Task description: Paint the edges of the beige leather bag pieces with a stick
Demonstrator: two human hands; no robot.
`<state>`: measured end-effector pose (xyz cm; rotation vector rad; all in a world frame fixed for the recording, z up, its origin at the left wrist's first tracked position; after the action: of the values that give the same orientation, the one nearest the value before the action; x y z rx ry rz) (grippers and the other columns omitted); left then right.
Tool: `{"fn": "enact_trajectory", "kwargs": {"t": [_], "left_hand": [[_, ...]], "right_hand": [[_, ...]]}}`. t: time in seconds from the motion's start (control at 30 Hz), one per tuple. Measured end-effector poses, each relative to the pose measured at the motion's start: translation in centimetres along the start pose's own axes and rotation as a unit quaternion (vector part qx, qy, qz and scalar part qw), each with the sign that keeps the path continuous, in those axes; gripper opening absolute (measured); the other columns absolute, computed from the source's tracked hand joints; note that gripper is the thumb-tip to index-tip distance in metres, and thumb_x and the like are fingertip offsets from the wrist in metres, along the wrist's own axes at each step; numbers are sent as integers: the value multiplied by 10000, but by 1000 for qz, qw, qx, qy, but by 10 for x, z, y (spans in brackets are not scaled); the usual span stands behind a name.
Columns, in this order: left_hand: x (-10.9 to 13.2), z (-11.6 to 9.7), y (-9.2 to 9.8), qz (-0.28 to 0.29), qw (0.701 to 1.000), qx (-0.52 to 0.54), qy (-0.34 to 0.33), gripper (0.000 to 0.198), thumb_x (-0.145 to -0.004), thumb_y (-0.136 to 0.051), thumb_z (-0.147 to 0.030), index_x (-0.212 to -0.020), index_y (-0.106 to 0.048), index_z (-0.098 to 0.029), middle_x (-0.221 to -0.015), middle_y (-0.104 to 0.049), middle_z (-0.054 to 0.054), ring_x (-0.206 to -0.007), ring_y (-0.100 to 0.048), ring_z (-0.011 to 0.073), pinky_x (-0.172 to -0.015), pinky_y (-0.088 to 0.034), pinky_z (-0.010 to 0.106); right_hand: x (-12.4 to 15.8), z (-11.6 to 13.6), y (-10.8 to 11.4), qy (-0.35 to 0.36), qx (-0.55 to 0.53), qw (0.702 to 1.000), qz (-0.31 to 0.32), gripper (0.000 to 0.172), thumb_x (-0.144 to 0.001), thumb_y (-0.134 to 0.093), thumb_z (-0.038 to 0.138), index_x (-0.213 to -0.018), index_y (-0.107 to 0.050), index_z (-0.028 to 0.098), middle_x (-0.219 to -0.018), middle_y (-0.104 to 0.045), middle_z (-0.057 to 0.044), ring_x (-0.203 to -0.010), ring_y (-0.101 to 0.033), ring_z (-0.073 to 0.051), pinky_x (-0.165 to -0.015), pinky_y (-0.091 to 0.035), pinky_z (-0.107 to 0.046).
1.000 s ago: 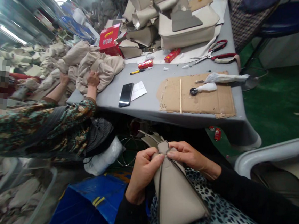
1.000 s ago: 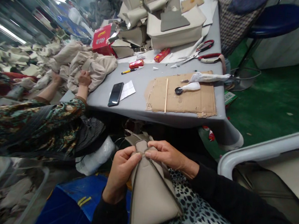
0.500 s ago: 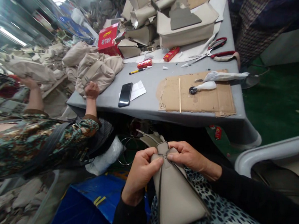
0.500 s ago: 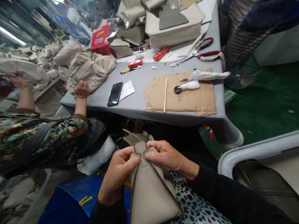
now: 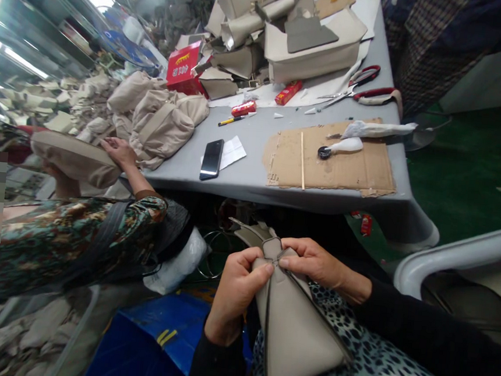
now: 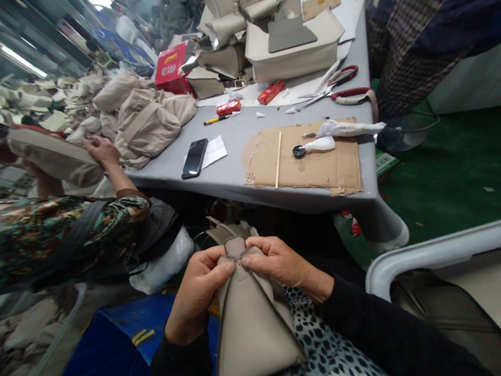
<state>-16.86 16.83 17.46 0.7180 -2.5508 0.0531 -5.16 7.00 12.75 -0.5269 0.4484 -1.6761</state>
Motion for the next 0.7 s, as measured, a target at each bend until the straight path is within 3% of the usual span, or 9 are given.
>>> {"fn": "enact_trajectory", "kwargs": {"t": [0.37,0.53,0.7], "left_hand": [[2,-4,3,33,999,27,6,336,-790,-791,-421,-942,-733,-127,-755,-605,25,-689,-537,160,-627,-422,242],[4,-6,6,35,999,39,10,325,-797,-799,-425,-903,-726,-126,-741,-624,21,-671,-557,153,-632,-441,239],[3,-9,5,37,998,51,18,382,-794,-813,-428,-1030,-734,-137,-844,-699,41,-701,-599,159,-689,-490,261]], "right_hand": [[0,11,-8,6,-36,999,22,402,-833,-763,510,-992,-595,181,-799,-580,36,-679,-505,-105,-651,-424,-221],[-1,11,-9,13,-48,999,-5,405,-807,-804,453,-1035,-603,185,-879,-624,16,-728,-545,-114,-703,-446,-241],[-1,12,-13,25,-47,998,-41,385,-803,-809,388,-1031,-561,201,-854,-594,30,-703,-517,-110,-679,-431,-241]]}}
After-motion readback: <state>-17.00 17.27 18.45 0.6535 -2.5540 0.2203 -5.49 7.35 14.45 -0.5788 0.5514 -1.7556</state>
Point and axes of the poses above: each hand's wrist, its own x-axis away from the middle knuckle, its own y-axis out of the back of the hand, z = x × y, the point moved 5 cm from there along -x, towards the middle knuckle
